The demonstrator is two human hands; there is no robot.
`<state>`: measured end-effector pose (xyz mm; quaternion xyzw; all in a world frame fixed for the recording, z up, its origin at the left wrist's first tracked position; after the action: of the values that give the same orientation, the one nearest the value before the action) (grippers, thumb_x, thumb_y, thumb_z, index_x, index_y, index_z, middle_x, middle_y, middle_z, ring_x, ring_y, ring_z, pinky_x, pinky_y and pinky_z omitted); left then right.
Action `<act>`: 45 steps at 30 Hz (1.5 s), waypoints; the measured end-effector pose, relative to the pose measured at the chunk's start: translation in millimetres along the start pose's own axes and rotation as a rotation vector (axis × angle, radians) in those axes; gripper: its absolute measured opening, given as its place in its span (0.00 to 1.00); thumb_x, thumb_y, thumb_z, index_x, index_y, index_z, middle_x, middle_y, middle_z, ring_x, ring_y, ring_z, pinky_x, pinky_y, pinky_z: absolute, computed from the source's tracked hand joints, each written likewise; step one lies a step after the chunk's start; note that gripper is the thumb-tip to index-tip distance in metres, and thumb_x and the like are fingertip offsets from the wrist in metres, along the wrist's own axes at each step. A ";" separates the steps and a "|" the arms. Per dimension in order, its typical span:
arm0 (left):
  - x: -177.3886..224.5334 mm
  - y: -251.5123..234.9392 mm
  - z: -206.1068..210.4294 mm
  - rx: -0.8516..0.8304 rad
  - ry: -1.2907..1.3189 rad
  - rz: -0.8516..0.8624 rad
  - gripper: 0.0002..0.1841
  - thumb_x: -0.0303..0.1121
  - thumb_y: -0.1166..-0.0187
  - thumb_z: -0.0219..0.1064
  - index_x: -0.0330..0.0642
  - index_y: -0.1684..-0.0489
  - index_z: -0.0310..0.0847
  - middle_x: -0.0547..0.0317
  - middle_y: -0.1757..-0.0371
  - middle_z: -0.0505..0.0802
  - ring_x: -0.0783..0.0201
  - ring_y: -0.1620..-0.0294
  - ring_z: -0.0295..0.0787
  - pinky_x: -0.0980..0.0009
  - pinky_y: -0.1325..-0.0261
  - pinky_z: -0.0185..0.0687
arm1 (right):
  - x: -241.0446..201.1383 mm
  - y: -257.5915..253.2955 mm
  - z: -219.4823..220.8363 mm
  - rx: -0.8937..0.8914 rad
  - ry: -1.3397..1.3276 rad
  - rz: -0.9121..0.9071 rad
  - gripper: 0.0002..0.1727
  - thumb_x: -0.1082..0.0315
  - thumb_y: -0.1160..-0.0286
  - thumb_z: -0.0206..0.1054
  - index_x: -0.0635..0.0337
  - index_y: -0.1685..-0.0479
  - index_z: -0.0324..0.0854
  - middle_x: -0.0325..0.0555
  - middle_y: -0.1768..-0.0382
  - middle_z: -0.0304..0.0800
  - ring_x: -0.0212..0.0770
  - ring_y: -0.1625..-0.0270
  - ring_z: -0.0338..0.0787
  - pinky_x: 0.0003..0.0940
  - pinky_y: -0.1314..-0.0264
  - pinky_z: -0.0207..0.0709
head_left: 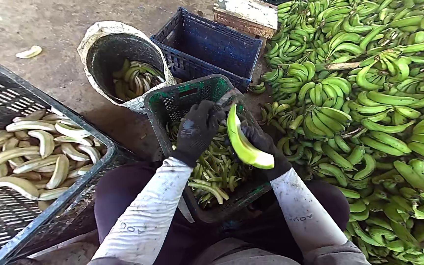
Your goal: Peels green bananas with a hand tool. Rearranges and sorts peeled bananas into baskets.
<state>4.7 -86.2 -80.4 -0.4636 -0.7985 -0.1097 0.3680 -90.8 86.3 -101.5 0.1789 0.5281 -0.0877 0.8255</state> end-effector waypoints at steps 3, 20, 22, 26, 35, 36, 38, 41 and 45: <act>-2.1 2.7 -3.7 0.035 0.027 0.007 0.21 0.48 0.12 0.59 0.44 0.33 0.79 0.43 0.47 0.89 0.46 0.51 0.90 0.44 0.47 0.84 | -6.1 3.1 -1.8 0.172 0.021 -0.036 0.24 0.46 0.08 0.43 0.48 0.33 0.77 0.45 0.57 0.92 0.37 0.65 0.92 0.34 0.67 0.89; 11.9 13.6 21.7 0.038 0.071 0.219 0.26 0.51 0.12 0.57 0.42 0.28 0.81 0.40 0.44 0.90 0.42 0.44 0.89 0.41 0.41 0.83 | -33.6 -6.3 -17.9 0.386 0.137 -0.338 0.18 0.56 0.07 0.45 0.55 0.42 0.78 0.39 0.61 0.88 0.31 0.59 0.89 0.32 0.53 0.86; -3.6 -0.4 14.0 -0.055 0.035 0.170 0.25 0.52 0.10 0.53 0.46 0.28 0.81 0.43 0.43 0.90 0.45 0.42 0.89 0.40 0.40 0.82 | -24.7 -0.5 -7.5 0.182 0.281 -0.101 0.22 0.57 0.12 0.50 0.56 0.27 0.75 0.45 0.52 0.89 0.35 0.55 0.90 0.36 0.50 0.87; -17.2 -9.6 10.9 -0.178 -0.049 0.018 0.23 0.53 0.09 0.51 0.52 0.29 0.81 0.47 0.39 0.90 0.45 0.39 0.89 0.36 0.39 0.79 | -11.6 0.7 -2.0 0.003 0.259 0.063 0.28 0.62 0.17 0.54 0.52 0.17 0.66 0.46 0.45 0.89 0.37 0.50 0.90 0.35 0.47 0.86; 31.6 32.3 35.9 0.190 0.078 0.508 0.28 0.55 0.15 0.58 0.42 0.30 0.84 0.42 0.48 0.91 0.45 0.46 0.88 0.46 0.39 0.81 | -21.6 -24.3 -47.6 0.293 -0.816 -0.516 0.32 0.44 0.07 0.30 0.55 0.47 0.78 0.46 0.54 0.90 0.41 0.48 0.92 0.41 0.42 0.87; 34.4 34.8 36.2 0.228 0.043 0.522 0.28 0.56 0.16 0.60 0.44 0.31 0.85 0.42 0.49 0.91 0.44 0.47 0.88 0.46 0.40 0.81 | -21.5 -24.7 -49.6 0.335 -0.854 -0.534 0.32 0.44 0.07 0.31 0.55 0.45 0.77 0.46 0.53 0.90 0.41 0.48 0.91 0.40 0.42 0.87; 35.0 36.5 36.2 0.254 0.015 0.515 0.26 0.55 0.18 0.63 0.45 0.32 0.86 0.41 0.49 0.90 0.43 0.47 0.87 0.47 0.41 0.81 | -22.5 -25.0 -48.5 0.387 -0.901 -0.532 0.29 0.44 0.07 0.32 0.54 0.46 0.75 0.46 0.55 0.89 0.41 0.49 0.92 0.40 0.45 0.88; 27.9 31.6 34.2 0.155 0.051 0.432 0.25 0.50 0.16 0.63 0.43 0.29 0.84 0.41 0.48 0.91 0.42 0.47 0.88 0.46 0.44 0.83 | -24.9 -21.1 -39.1 0.272 -0.774 -0.470 0.31 0.47 0.06 0.32 0.56 0.49 0.79 0.46 0.55 0.91 0.39 0.50 0.93 0.37 0.47 0.89; 21.3 28.9 31.0 0.104 0.002 0.402 0.25 0.50 0.17 0.64 0.45 0.30 0.85 0.41 0.49 0.90 0.41 0.49 0.88 0.45 0.49 0.83 | -26.7 -11.6 -24.4 0.541 -0.295 -0.296 0.25 0.49 0.05 0.38 0.54 0.43 0.79 0.41 0.61 0.89 0.34 0.59 0.90 0.33 0.57 0.87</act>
<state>7.0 -40.4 -92.4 -0.5939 -0.6940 0.0069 0.4069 -126.5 83.9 -89.1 0.2984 0.3809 -0.3683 0.7939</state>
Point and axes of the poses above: each hand's wrist, its own y-axis away from the middle knuckle, its own z-axis out of the palm, x = y × z, the point moved 3 cm from there along -y, towards the middle knuckle
